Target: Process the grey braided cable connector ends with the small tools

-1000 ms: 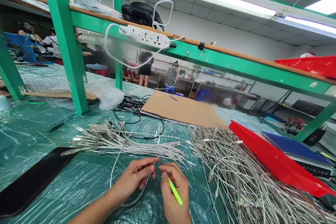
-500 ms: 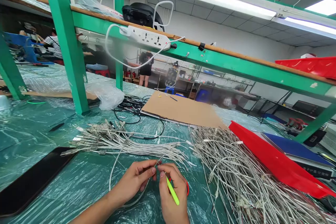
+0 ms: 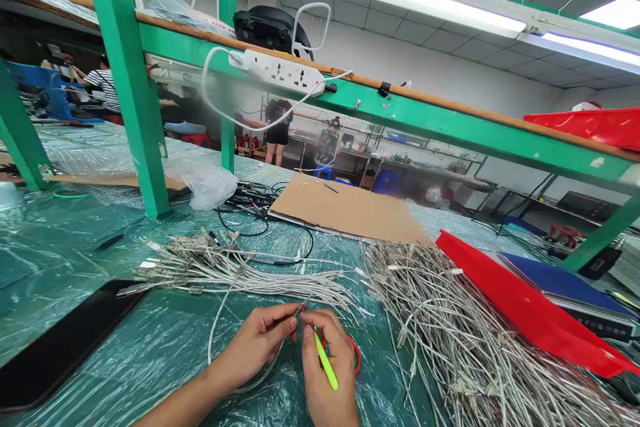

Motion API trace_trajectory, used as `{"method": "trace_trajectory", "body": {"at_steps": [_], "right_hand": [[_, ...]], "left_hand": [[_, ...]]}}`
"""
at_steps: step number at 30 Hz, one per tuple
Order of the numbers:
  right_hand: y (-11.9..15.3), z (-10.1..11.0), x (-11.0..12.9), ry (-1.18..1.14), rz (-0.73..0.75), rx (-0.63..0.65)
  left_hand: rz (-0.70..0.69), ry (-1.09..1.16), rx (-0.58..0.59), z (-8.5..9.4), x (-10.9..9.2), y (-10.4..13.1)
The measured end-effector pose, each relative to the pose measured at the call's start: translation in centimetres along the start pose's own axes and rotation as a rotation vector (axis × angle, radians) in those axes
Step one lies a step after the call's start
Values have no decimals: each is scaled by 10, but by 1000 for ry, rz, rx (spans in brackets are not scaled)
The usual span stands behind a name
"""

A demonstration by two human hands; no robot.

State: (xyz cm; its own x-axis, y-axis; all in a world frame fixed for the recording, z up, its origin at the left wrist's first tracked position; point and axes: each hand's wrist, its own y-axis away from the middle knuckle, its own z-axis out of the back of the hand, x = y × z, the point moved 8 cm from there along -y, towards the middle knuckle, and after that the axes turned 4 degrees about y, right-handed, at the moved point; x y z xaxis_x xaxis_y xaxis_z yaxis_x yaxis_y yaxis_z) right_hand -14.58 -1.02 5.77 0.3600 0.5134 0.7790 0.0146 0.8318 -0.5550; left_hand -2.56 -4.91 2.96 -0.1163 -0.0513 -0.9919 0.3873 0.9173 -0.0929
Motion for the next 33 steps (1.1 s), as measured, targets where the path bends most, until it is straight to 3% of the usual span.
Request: {"method": "trace_trajectory", "body": {"at_steps": [8,14,21,27,33], "right_hand": [[1,4,-10,38,-52,-8],[0,-2,-2,-6,7,38],[-1,6,-4,41,-4,-34],[0,-3,0,-32,19,44],[1,4,-9,16,-44,-19]], "left_hand": [[3,-51,-39,5,4,-1],[3,-67,-21,3,1,0],[4,-73,-43,5,4,0],[-9,-58,-36,3,4,0],[-8,-64,-35,3,1,1]]}}
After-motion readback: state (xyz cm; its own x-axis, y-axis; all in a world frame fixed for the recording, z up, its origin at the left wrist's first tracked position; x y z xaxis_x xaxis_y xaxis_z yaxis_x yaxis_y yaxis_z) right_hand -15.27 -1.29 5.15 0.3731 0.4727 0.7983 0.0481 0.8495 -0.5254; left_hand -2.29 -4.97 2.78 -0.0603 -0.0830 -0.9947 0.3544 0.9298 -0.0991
